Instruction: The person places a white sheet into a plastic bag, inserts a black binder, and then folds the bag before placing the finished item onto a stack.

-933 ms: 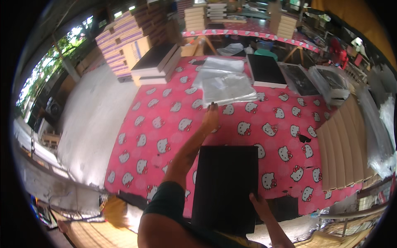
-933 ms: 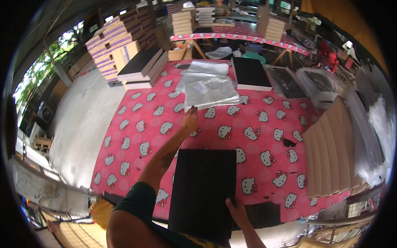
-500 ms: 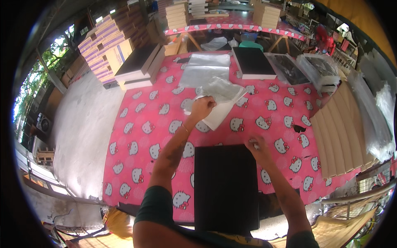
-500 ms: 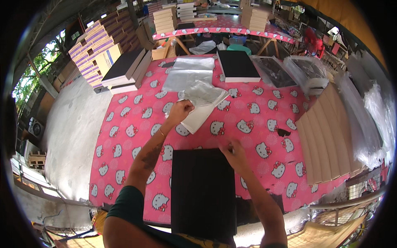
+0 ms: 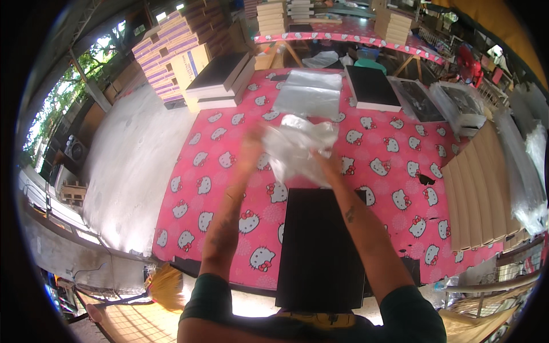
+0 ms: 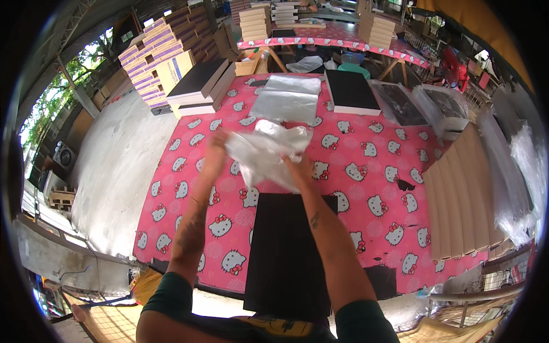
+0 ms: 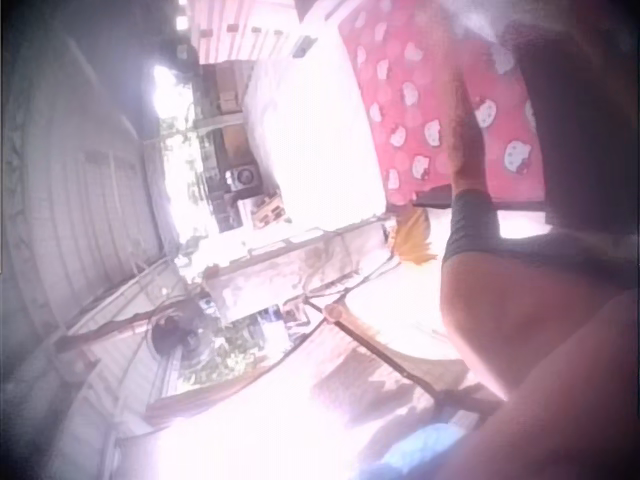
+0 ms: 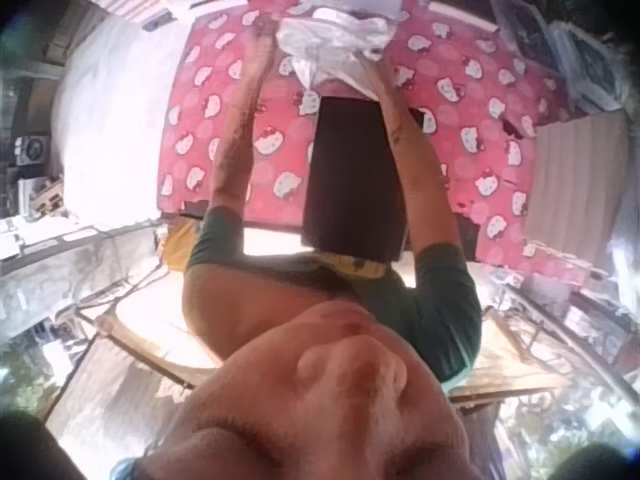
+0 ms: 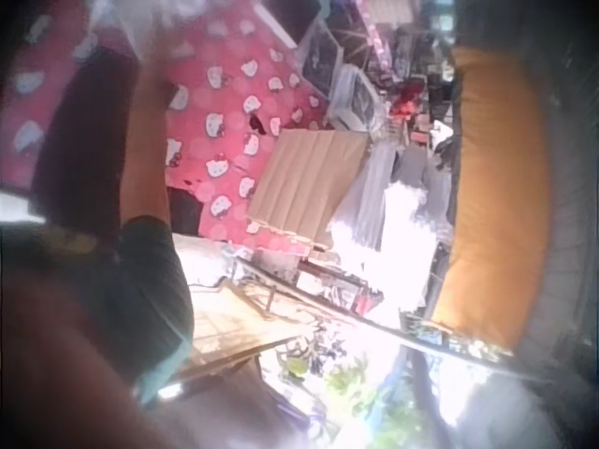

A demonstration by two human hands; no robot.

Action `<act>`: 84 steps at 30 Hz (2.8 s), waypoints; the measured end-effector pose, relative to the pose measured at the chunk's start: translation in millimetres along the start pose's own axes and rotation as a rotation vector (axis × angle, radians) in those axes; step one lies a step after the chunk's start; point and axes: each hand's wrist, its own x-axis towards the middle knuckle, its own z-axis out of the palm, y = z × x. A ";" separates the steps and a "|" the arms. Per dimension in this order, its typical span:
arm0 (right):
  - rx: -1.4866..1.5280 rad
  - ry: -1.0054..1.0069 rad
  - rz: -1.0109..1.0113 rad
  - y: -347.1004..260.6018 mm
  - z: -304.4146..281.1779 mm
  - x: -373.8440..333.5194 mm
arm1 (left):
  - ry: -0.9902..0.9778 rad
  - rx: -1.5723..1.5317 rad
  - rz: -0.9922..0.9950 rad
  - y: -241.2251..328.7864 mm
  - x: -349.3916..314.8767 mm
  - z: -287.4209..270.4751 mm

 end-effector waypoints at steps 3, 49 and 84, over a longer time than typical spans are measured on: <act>-0.002 0.231 -0.023 -21.6 -25.0 11.2 | -0.103 0.151 0.247 83.9 -34.0 49.7; 0.108 0.213 -0.037 20.1 -53.6 64.3 | 0.548 -0.098 -0.221 206.4 -134.5 -135.5; 0.976 -0.627 0.297 -23.1 203.8 -215.1 | 0.622 0.261 -0.195 262.5 -205.8 -475.3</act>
